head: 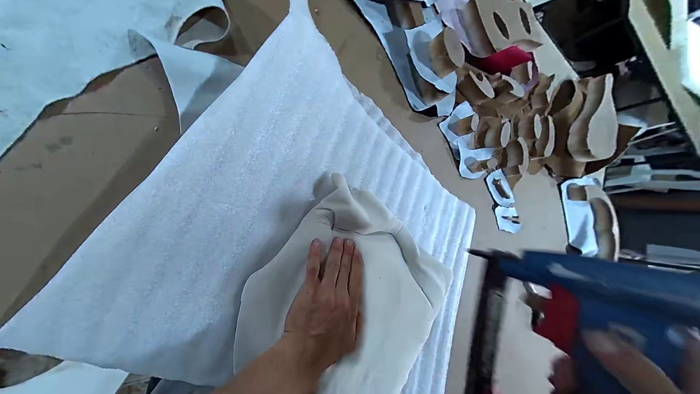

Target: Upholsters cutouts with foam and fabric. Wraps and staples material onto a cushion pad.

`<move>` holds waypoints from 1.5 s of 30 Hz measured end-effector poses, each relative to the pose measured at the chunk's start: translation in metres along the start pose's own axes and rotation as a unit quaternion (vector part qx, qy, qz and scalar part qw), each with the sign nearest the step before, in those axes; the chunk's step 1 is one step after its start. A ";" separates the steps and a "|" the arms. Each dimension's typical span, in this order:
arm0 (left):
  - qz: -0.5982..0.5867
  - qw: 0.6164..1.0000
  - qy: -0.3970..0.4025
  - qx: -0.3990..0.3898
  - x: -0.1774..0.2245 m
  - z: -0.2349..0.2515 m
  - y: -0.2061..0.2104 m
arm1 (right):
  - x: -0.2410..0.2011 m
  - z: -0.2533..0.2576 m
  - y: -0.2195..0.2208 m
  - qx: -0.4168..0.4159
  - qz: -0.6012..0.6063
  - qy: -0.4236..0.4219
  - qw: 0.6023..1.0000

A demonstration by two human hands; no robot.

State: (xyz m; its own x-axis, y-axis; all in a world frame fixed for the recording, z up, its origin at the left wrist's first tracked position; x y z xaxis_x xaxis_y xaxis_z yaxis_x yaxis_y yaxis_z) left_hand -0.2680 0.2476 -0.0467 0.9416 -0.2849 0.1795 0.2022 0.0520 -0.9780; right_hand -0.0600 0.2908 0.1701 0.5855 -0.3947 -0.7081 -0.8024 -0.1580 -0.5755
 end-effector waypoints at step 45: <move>-0.041 0.999 0.006 -0.001 -0.005 0.001 0.000 | -0.111 0.146 0.170 -0.134 -0.147 0.345 0.917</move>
State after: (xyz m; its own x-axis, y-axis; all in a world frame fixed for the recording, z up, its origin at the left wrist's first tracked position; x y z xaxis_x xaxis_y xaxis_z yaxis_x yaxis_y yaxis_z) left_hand -0.2723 0.2495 -0.0474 0.9182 -0.3000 0.2586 0.2788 0.0258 -0.9600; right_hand -0.2447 0.4403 0.0909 0.6437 -0.7631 -0.0574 -0.6747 -0.5306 -0.5131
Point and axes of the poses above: each hand's wrist, its own z-axis towards the middle knuckle, its own y-axis out of the palm, x = y × z, the point moved 2 cm from there along z, towards the middle knuckle, and after that the axes turned 12 degrees about z, right-handed, at the moved point
